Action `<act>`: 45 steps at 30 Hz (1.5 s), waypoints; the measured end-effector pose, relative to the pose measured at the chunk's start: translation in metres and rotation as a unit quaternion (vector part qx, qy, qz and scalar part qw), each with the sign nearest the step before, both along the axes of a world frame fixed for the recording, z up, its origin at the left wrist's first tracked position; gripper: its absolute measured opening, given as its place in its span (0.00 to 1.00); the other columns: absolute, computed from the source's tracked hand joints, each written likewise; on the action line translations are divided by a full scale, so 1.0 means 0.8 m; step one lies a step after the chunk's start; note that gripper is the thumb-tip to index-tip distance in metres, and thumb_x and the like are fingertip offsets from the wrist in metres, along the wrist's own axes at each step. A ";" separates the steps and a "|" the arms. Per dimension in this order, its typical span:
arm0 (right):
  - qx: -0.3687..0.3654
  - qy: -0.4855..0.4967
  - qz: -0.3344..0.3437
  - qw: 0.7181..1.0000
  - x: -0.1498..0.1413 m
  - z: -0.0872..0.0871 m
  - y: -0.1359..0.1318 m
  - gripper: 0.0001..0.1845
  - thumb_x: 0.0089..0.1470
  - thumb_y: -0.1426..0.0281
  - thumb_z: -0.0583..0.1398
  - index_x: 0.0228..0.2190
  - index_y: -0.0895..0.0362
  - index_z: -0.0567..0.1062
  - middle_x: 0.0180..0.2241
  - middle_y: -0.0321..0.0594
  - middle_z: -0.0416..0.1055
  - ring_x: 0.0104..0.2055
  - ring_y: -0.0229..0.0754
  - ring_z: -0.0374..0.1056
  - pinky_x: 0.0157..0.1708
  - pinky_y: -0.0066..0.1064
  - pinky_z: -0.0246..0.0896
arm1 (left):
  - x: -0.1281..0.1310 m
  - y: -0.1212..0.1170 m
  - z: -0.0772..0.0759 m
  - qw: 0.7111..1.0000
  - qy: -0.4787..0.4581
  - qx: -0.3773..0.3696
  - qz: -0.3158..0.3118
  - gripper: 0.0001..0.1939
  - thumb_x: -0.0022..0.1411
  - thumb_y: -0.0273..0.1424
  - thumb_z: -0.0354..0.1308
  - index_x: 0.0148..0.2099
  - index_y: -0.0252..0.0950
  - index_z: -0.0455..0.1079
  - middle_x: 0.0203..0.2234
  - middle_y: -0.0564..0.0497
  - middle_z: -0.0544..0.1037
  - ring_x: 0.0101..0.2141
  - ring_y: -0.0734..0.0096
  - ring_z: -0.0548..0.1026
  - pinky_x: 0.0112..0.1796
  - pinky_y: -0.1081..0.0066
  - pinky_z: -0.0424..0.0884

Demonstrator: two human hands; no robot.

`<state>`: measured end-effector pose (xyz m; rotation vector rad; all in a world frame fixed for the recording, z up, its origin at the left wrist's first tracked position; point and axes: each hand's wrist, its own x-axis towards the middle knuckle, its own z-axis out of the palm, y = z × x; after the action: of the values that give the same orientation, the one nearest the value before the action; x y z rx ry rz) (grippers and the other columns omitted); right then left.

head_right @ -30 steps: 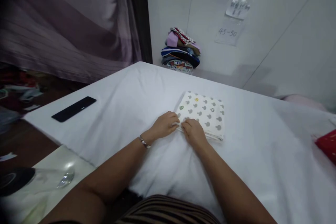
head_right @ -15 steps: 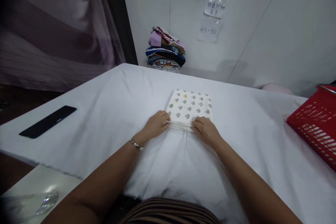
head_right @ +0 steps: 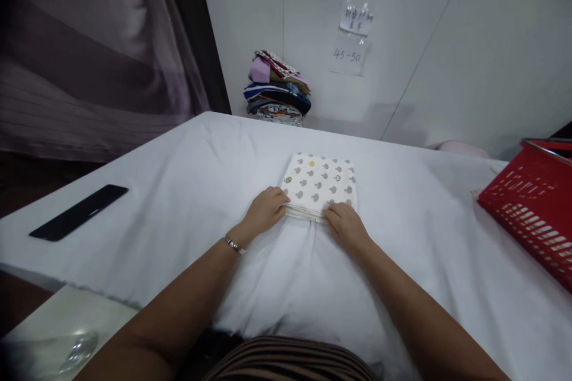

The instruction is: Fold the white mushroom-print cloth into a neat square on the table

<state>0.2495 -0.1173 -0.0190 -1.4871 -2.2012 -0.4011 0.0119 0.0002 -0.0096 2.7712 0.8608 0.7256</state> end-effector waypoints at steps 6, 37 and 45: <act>0.004 0.010 -0.005 1.000 -0.004 -0.005 -0.002 0.12 0.60 0.72 0.51 0.39 0.59 0.74 0.35 0.47 0.71 0.36 0.45 0.64 0.35 0.36 0.59 | -0.001 -0.002 -0.001 1.000 0.004 -0.008 -0.007 0.10 0.55 0.20 0.52 0.37 0.39 0.69 0.37 0.51 0.70 0.39 0.67 0.66 0.39 0.66 0.63; -0.095 -0.023 -0.053 0.994 -0.027 0.024 0.020 0.12 0.59 0.75 0.49 0.31 0.57 0.72 0.31 0.44 0.69 0.34 0.44 0.63 0.32 0.33 0.57 | 0.021 -0.019 -0.002 0.998 0.013 0.024 -0.050 0.06 0.61 0.25 0.51 0.37 0.38 0.68 0.34 0.50 0.70 0.40 0.65 0.66 0.41 0.64 0.61; -0.131 -0.007 -0.011 0.991 -0.022 0.028 0.017 0.12 0.61 0.70 0.50 0.32 0.57 0.73 0.32 0.43 0.70 0.35 0.43 0.64 0.33 0.34 0.59 | 0.022 -0.019 -0.001 0.999 0.016 0.016 -0.045 0.05 0.60 0.25 0.52 0.36 0.38 0.68 0.35 0.50 0.70 0.40 0.65 0.66 0.41 0.63 0.61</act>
<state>0.2318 -0.1040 0.0036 -1.6468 -2.3206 -0.1321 0.0295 -0.0152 -0.0107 2.8350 0.7321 0.6876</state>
